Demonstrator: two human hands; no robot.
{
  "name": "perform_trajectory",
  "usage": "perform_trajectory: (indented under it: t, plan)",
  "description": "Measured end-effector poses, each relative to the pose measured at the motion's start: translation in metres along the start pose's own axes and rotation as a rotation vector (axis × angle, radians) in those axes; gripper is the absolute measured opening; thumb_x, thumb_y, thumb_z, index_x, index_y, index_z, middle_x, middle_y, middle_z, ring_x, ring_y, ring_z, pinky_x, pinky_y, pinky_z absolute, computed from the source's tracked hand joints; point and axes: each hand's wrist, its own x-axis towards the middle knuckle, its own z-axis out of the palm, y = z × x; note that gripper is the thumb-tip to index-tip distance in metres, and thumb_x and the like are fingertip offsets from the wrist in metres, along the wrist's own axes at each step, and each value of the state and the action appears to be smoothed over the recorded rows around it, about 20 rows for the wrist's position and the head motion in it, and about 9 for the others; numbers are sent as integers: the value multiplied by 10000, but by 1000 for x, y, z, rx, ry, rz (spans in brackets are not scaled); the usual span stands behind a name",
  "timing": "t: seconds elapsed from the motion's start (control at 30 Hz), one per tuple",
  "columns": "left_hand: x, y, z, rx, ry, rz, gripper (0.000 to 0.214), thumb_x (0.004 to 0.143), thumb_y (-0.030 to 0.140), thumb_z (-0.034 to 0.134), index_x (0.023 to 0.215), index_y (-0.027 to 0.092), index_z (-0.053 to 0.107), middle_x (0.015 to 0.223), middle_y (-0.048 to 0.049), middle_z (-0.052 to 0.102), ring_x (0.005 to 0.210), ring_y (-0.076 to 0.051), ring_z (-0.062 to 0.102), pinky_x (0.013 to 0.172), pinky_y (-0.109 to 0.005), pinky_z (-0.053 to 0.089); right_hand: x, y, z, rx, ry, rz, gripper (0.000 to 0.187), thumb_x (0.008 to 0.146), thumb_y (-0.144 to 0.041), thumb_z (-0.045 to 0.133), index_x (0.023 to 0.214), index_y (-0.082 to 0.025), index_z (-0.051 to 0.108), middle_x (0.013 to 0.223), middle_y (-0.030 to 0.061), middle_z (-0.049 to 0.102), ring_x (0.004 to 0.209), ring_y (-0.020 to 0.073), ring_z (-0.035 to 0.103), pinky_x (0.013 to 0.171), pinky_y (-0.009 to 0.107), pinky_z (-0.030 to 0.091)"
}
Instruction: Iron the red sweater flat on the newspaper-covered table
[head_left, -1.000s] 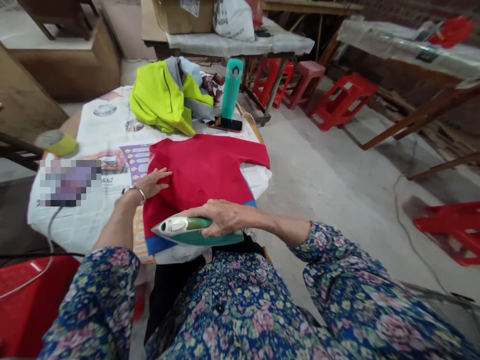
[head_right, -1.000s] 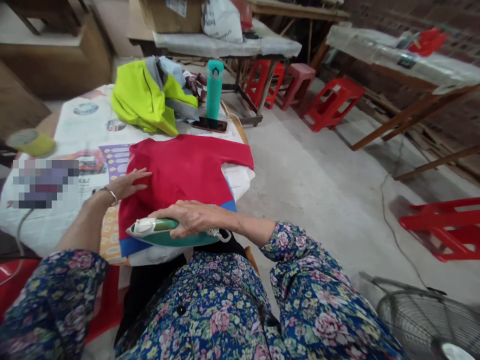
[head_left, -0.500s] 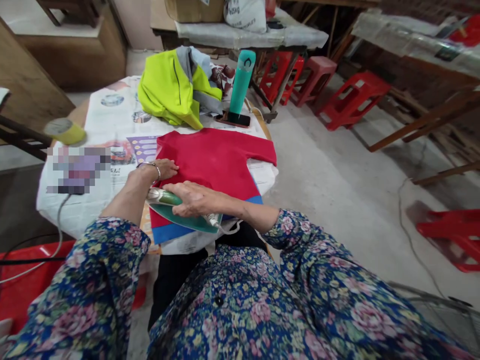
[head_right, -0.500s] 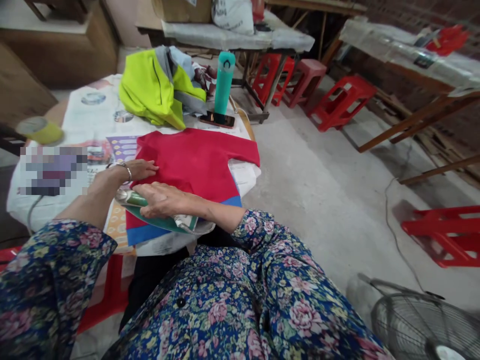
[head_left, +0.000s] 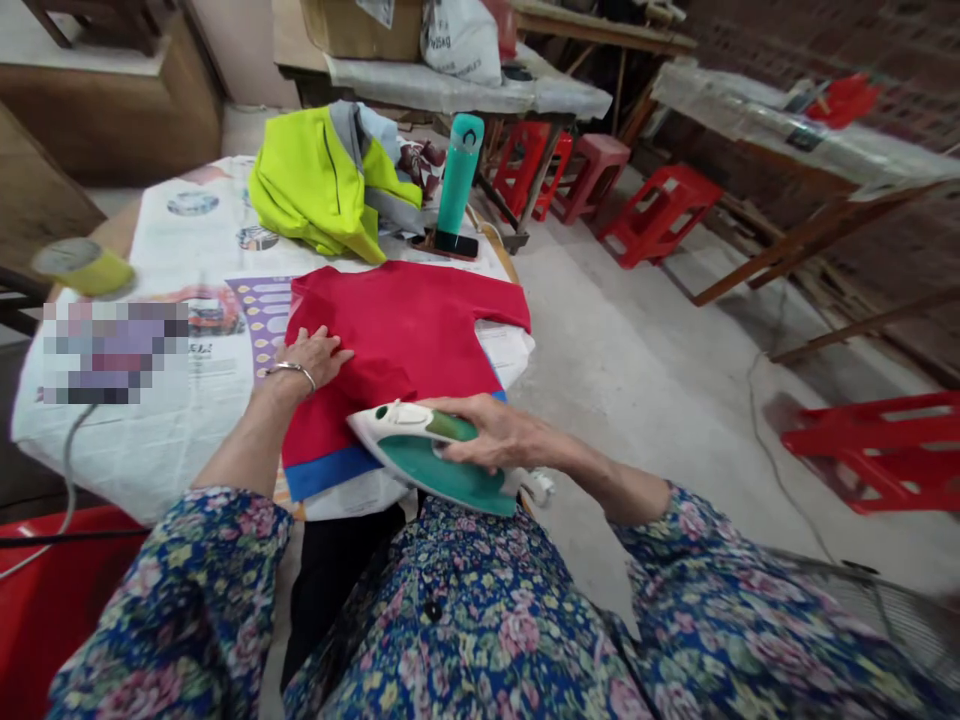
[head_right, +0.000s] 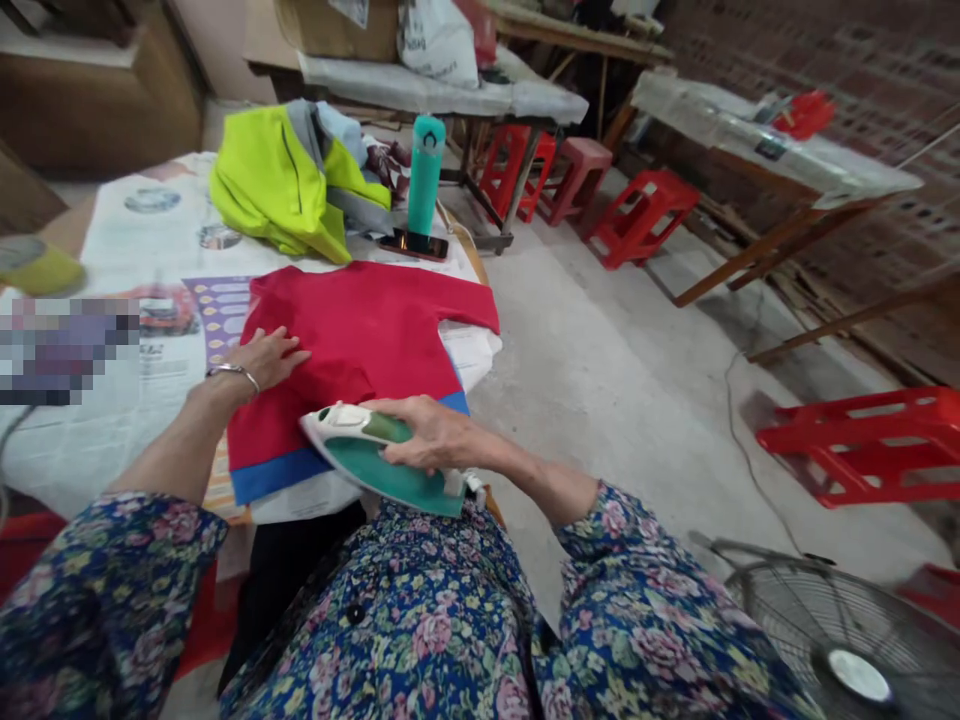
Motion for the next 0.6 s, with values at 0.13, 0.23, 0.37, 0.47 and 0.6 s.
perform_trajectory:
  t: [0.13, 0.23, 0.37, 0.47, 0.6]
  plan:
    - [-23, 33, 14, 54, 18, -171, 1035, 1025, 804, 418, 1725, 42, 437, 1852, -287, 296, 1736, -543, 178, 1351, -796, 202, -10, 9, -13, 80, 267, 28, 769, 943, -154, 726, 1688, -257, 564, 992, 10, 765, 458, 48, 507, 413, 180, 458]
    - [-35, 46, 24, 67, 97, -181, 1132, 1002, 810, 423, 1765, -18, 310, 1858, -327, 212, 1752, -542, 95, 1363, -805, 112, 3, 9, -17, 57, 385, 19, 802, 945, -156, 739, 1713, -233, 519, 955, 6, 761, 470, 62, 537, 427, 187, 473]
    - [-38, 39, 30, 58, 103, -142, 1195, 973, 846, 430, 1755, -49, 310, 1850, -348, 196, 1750, -552, 88, 1358, -810, 105, 21, 0, -21, -48, 358, 30, 723, 958, -136, 729, 1661, -217, 584, 862, -17, 730, 470, 71, 554, 457, 190, 467]
    - [-37, 30, 32, 64, 102, -116, 1222, 953, 861, 444, 1755, -51, 309, 1852, -346, 189, 1749, -557, 84, 1351, -823, 109, 26, -5, -26, -85, 351, 82, 720, 978, -157, 734, 1677, -186, 562, 920, 6, 742, 472, 69, 556, 484, 210, 477]
    - [-35, 25, 37, 64, 112, -124, 1237, 920, 869, 490, 1764, -19, 320, 1859, -327, 198, 1746, -563, 94, 1345, -833, 110, 36, -3, -38, -94, 368, 62, 623, 990, -176, 745, 1598, -171, 611, 897, -5, 726, 484, 73, 566, 505, 210, 469]
